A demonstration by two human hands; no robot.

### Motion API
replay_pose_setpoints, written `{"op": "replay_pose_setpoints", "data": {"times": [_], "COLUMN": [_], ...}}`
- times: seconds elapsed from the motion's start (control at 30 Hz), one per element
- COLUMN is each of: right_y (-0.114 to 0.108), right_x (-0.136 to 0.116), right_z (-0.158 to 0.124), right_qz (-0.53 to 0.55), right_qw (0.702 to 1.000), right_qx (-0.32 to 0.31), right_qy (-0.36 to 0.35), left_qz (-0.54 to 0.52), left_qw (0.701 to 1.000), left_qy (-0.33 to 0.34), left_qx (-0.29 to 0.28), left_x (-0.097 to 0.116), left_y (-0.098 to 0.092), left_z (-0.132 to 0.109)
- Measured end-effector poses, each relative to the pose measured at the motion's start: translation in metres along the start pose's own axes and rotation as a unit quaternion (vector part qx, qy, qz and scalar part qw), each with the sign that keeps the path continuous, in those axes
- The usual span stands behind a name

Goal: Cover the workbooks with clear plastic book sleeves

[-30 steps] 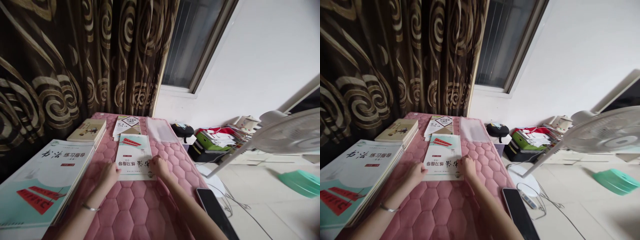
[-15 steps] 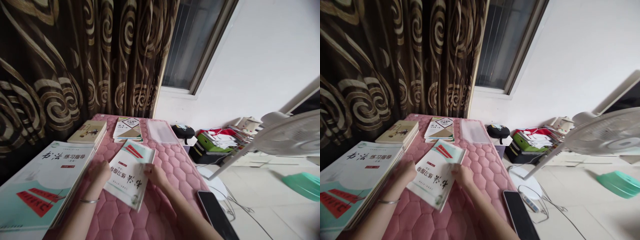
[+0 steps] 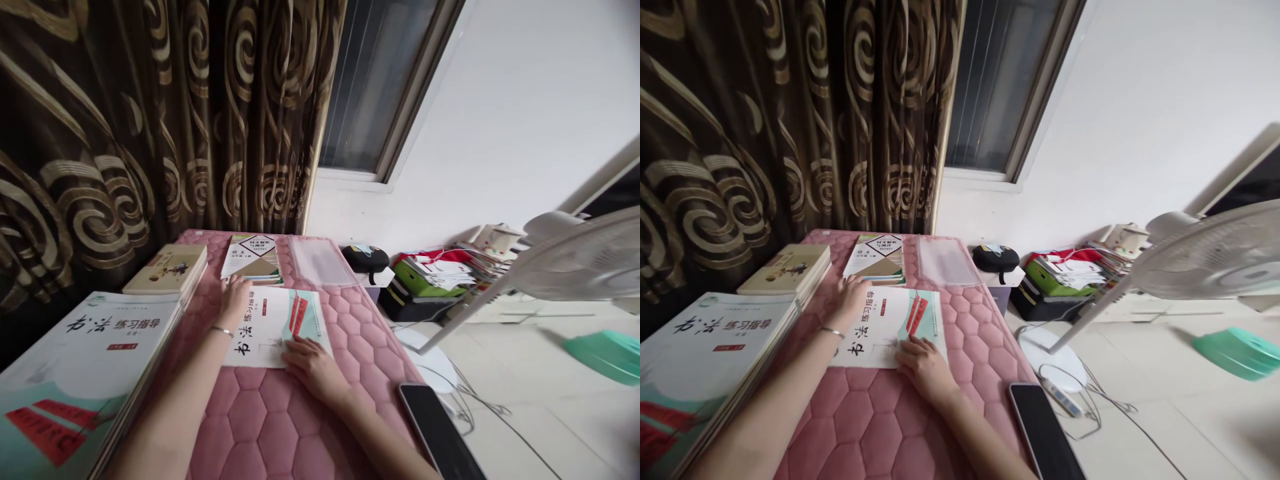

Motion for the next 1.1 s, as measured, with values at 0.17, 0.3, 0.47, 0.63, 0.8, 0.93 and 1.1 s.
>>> {"op": "replay_pose_setpoints", "data": {"times": [0.17,0.3,0.47,0.63,0.8,0.93,1.1], "right_y": [0.015,0.014,0.012,0.013,0.014,0.014,0.007], "right_x": [0.003,0.005,0.008,0.008,0.008,0.005,-0.019], "right_z": [0.008,0.007,0.006,0.005,0.004,0.003,0.013], "right_qz": [-0.012,-0.001,0.025,0.034,0.031,0.011,-0.006], "right_qw": [1.0,0.999,0.999,0.999,0.999,0.999,0.996], "right_qx": [0.026,0.029,0.027,0.024,0.03,0.037,0.061], "right_qy": [0.014,0.017,0.019,0.023,0.017,0.026,0.062], "left_qz": [-0.006,-0.016,-0.02,-0.021,-0.058,-0.109,-0.099], "left_qw": [0.999,0.997,0.996,0.999,0.985,0.978,0.982], "left_qy": [-0.033,-0.075,-0.085,0.023,0.131,0.168,0.161], "left_qx": [0.006,-0.001,-0.01,-0.037,-0.092,-0.055,-0.032], "left_x": [-0.006,-0.015,-0.013,0.019,0.04,0.026,0.023], "left_y": [0.017,0.028,0.02,0.016,0.035,0.042,0.038], "left_z": [0.023,0.025,0.014,-0.036,-0.112,-0.15,-0.15]}}
Point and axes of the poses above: each hand's wrist, its own z-axis towards the middle knuckle, its own y-axis out of the palm, x = y × z, the point moved 3 cm from there along z, towards the middle knuckle, and after that the axes turned 15 degrees about -x, right-handed, at the moved point
